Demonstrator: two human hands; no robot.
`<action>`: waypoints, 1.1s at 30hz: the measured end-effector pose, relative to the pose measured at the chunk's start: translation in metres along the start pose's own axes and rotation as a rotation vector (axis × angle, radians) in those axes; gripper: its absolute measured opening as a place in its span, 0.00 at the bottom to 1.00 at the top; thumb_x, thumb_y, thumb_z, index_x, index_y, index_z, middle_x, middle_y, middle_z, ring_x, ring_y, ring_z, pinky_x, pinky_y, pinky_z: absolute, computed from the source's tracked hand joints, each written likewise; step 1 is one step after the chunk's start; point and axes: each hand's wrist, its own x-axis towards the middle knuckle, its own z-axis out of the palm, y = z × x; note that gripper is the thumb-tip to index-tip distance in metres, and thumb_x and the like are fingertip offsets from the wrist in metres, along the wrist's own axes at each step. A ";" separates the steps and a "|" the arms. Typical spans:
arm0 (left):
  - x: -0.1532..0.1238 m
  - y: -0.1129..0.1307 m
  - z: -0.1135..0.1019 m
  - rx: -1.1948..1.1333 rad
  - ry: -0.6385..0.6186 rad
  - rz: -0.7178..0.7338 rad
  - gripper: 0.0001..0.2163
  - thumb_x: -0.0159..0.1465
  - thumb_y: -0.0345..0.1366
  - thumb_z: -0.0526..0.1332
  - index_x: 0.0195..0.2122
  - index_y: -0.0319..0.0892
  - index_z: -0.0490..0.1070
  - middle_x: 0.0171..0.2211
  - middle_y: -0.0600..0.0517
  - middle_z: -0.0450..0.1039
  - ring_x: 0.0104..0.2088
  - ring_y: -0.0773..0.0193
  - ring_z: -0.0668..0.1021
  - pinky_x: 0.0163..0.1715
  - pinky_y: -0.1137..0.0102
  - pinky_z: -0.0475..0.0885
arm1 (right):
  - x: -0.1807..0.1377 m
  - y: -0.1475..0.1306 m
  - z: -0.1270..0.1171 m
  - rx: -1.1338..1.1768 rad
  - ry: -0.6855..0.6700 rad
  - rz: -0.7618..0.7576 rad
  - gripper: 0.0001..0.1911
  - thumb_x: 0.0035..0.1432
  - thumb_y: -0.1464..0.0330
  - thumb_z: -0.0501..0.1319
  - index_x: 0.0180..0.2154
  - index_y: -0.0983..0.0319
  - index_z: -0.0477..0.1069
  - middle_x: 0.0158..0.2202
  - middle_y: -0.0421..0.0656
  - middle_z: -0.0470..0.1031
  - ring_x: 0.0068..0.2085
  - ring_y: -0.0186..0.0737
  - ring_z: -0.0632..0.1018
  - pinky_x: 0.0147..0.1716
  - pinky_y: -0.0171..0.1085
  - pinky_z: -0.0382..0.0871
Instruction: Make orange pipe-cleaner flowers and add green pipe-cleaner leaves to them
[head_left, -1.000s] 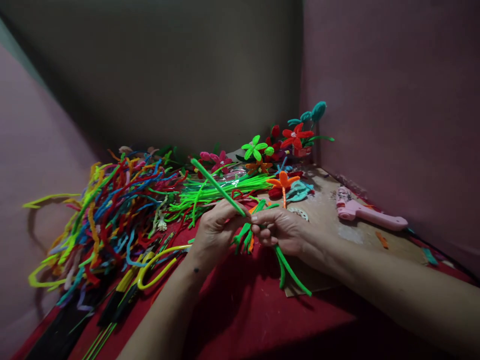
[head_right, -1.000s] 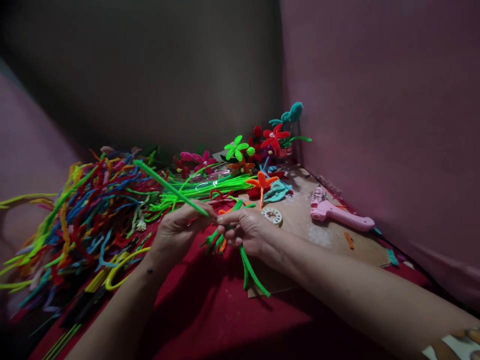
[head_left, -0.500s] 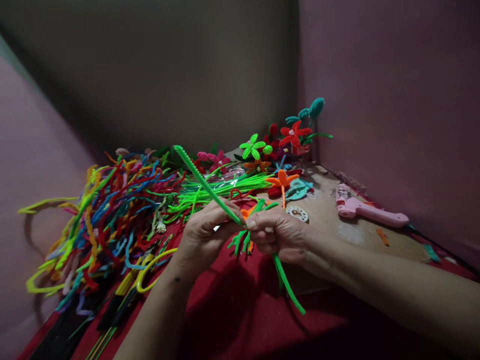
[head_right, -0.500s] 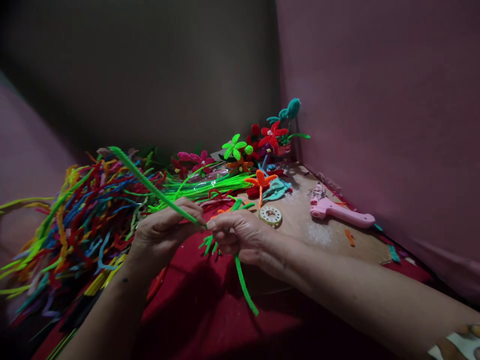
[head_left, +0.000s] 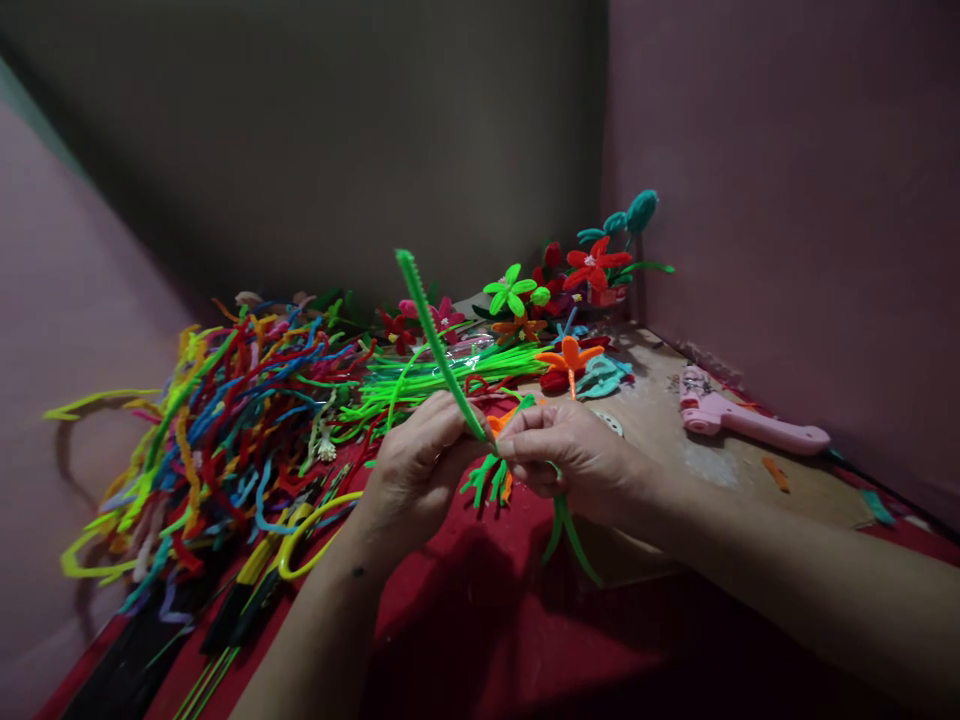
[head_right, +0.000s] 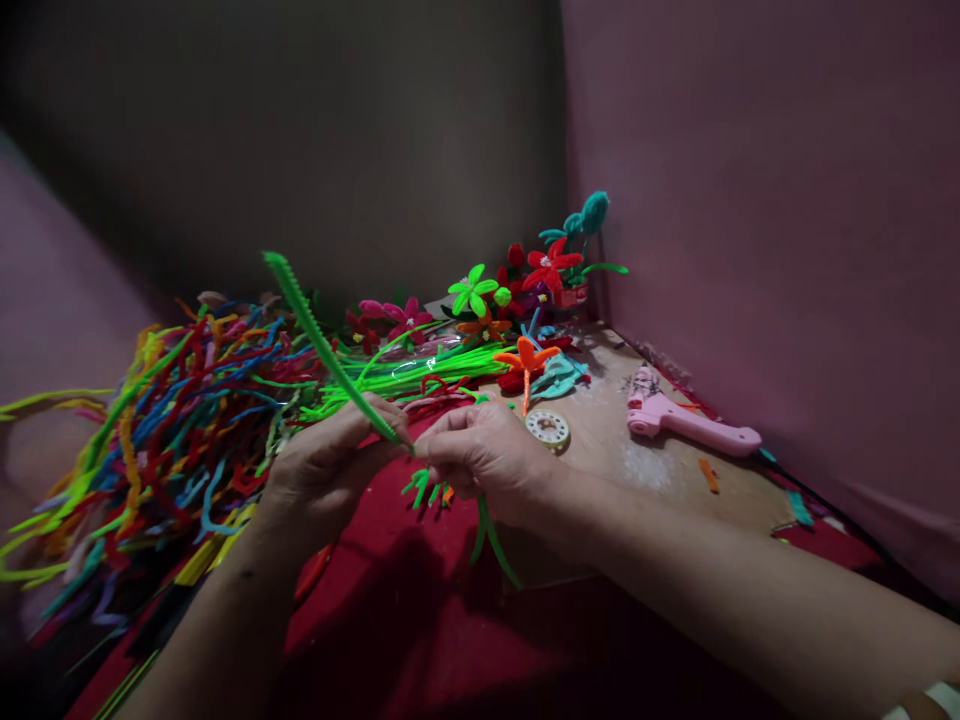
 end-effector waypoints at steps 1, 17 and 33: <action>0.000 0.001 0.000 0.020 -0.004 0.020 0.04 0.59 0.28 0.58 0.31 0.42 0.70 0.30 0.52 0.70 0.32 0.65 0.72 0.33 0.72 0.66 | 0.000 0.000 0.000 -0.009 0.007 -0.010 0.07 0.40 0.73 0.62 0.17 0.64 0.63 0.12 0.32 0.59 0.14 0.23 0.54 0.14 0.30 0.41; 0.020 0.025 -0.009 -0.565 -0.213 -0.811 0.08 0.52 0.33 0.61 0.20 0.37 0.64 0.17 0.56 0.60 0.18 0.72 0.63 0.19 0.74 0.58 | -0.023 -0.003 0.009 -0.750 0.213 -0.674 0.06 0.49 0.76 0.55 0.23 0.65 0.66 0.20 0.37 0.65 0.22 0.27 0.64 0.21 0.29 0.58; 0.004 0.048 -0.022 -0.122 0.155 -0.449 0.06 0.57 0.37 0.60 0.29 0.40 0.72 0.24 0.53 0.71 0.25 0.69 0.72 0.26 0.74 0.68 | -0.023 -0.020 0.018 -0.185 0.139 -0.454 0.06 0.45 0.70 0.62 0.22 0.65 0.67 0.17 0.34 0.62 0.18 0.25 0.60 0.17 0.29 0.51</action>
